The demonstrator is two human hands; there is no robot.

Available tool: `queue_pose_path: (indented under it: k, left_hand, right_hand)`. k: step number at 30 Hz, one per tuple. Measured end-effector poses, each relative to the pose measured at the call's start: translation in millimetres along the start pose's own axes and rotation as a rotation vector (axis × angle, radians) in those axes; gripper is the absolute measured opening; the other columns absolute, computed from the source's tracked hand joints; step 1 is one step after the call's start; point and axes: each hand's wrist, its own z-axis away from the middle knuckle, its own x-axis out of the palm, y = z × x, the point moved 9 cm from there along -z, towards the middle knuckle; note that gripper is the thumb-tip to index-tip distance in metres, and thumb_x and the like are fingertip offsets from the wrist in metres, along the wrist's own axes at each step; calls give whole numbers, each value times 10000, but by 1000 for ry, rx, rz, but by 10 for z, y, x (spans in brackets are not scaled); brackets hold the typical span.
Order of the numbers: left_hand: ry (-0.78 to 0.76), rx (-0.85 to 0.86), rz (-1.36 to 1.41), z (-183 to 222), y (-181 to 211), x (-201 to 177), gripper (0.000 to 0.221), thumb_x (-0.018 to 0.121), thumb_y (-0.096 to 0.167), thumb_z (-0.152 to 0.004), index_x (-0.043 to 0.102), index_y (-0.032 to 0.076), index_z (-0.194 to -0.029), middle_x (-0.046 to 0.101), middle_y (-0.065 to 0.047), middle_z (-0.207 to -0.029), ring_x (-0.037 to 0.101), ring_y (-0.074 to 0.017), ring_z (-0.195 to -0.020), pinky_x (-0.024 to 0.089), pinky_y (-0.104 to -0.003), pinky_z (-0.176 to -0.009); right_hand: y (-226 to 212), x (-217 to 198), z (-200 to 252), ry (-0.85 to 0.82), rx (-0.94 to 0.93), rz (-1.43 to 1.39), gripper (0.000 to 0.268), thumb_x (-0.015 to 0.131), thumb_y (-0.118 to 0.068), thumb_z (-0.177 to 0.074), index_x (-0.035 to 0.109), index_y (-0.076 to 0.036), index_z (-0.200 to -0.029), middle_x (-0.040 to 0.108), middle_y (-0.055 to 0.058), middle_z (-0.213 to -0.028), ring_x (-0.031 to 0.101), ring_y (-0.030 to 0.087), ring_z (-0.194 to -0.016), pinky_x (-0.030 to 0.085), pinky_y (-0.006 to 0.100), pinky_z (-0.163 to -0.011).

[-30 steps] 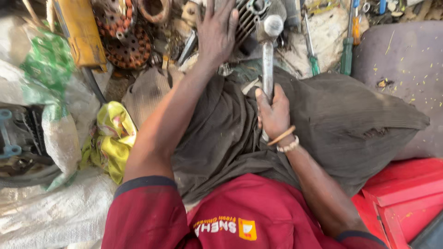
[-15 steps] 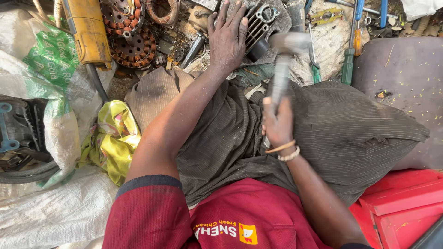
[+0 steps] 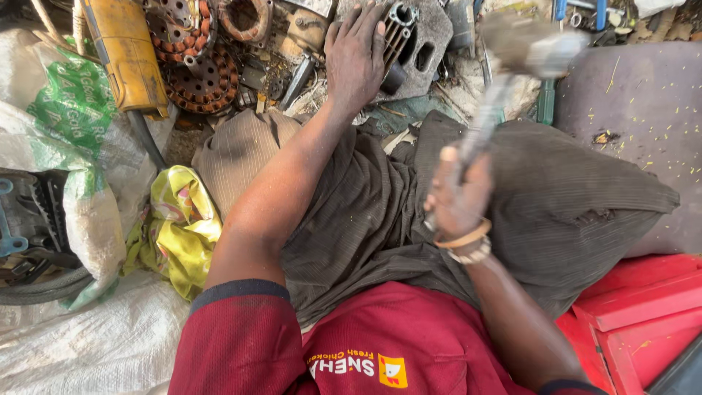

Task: The person uses a hammer to strike a metal engine casing, then switches to a screwdriver to remove a small component. They wipe the component with a cloth and later use pliers to cut wires on a circuit board.

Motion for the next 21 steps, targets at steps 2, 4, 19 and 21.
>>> queue_pose_path:
  k: [2,4,19,21]
  left_hand:
    - [14,6,-29,-32,-5,-6,484,346,358,-1124,599,80,-1430,595,-125,-1491,456,-343,-1454,294,-557,-1218]
    - [-16,-17,-106,-41,17,31,464,359,361,-1107,637,99,-1371,611,-114,-1462,468,-342,-1433,283,-561,-1215]
    - [-130,-80,-94,-20,-48,45,448,376,334,-1096,615,110,-1402,650,-82,-1376,478,-348,-1409,259,-570,-1207]
    - [-69,6,-120,-155,65,50,464,370,359,-1093,613,84,-1377,630,-114,-1409,488,-378,-1378,300,-561,-1159]
  right_hand:
    - [352,286,-44,-123,211,128,217,592,-257,-1059,488,-68,-1030,513,-22,-654,490,62,-422,430,242,-334]
    - [496,375,0,-205,327,156,240,618,-260,-1058,503,-58,-1001,501,-17,-637,477,61,-428,420,239,-344]
    - [705,199,33,-150,369,133,294,593,-257,-1090,429,-49,-962,472,-4,-651,465,73,-423,404,257,-330]
    - [727,-89,-77,-37,411,139,189,578,-251,-1034,477,-96,-993,506,-11,-651,478,72,-405,426,266,-310]
